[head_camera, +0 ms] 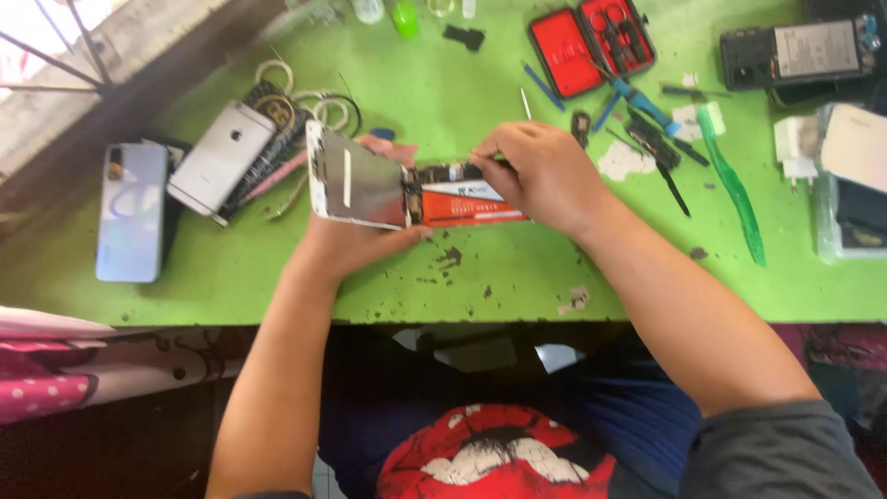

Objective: A person is disassembling a smartphone screen assembly using a screwdriver and a plastic pry tool on a repair bench.

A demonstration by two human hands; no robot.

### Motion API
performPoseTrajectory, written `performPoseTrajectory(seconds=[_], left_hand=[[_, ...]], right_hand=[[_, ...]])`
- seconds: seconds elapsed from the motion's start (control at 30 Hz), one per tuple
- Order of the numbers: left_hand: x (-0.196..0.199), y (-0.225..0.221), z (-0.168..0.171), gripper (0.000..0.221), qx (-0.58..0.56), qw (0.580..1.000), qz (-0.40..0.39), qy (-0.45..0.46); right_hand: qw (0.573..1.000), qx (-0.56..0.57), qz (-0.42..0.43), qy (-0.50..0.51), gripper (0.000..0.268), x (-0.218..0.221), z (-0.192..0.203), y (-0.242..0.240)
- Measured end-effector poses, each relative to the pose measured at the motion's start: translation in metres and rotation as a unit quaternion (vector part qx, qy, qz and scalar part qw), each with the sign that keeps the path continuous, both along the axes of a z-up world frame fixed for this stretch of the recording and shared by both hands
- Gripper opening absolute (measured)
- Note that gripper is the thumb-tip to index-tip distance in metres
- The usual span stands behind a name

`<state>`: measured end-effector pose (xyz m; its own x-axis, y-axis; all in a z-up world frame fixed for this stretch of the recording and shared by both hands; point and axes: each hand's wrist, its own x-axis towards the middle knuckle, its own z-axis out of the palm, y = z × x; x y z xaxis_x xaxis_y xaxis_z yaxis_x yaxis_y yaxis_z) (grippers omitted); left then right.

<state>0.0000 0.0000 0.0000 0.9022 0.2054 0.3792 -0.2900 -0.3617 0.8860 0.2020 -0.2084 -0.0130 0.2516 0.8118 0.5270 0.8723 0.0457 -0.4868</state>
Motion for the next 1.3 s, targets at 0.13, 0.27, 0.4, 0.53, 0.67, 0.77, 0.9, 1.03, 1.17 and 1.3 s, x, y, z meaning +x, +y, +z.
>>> performPoseTrajectory(seconds=[0.13, 0.27, 0.4, 0.53, 0.67, 0.77, 0.9, 1.03, 1.17, 1.3], left_hand=[[-0.001, -0.004, 0.011, 0.089, 0.013, 1.0, 0.01, 0.017], [0.001, -0.012, 0.014, 0.081, -0.016, 0.999, 0.036, 0.029], [0.001, -0.016, 0.018, 0.08, -0.044, 0.997, 0.04, 0.041], [0.001, -0.018, 0.019, 0.077, -0.098, 0.993, 0.034, 0.048], [0.0, -0.019, 0.024, 0.072, -0.098, 0.993, 0.034, 0.059], [0.0, -0.018, 0.023, 0.073, -0.098, 0.993, 0.031, 0.052], [0.0, -0.017, 0.024, 0.073, -0.097, 0.994, 0.027, 0.045], [0.0, -0.015, 0.019, 0.073, -0.091, 0.995, 0.027, 0.04], [0.0, -0.016, 0.014, 0.072, -0.093, 0.995, 0.032, 0.015], [-0.001, -0.016, 0.01, 0.073, -0.093, 0.995, 0.037, -0.006]], right_hand=[[0.999, 0.004, -0.019, 0.044, 0.006, -0.004, 0.015, -0.001], [0.991, -0.016, -0.029, 0.128, 0.01, -0.005, 0.025, -0.002], [0.987, -0.034, -0.035, 0.154, 0.008, -0.006, 0.028, 0.0], [0.985, -0.046, -0.05, 0.157, 0.009, -0.006, 0.022, 0.001], [0.986, -0.044, -0.033, 0.154, 0.008, -0.005, 0.021, 0.001], [0.989, -0.04, -0.028, 0.142, 0.008, -0.008, 0.024, 0.003], [0.994, -0.031, -0.028, 0.1, 0.007, -0.011, 0.026, 0.003], [0.996, -0.016, -0.021, 0.085, 0.009, -0.012, 0.029, 0.005], [0.998, -0.004, -0.021, 0.059, 0.01, -0.011, 0.025, 0.005], [0.999, 0.01, -0.019, 0.029, 0.011, -0.013, 0.027, 0.006]])
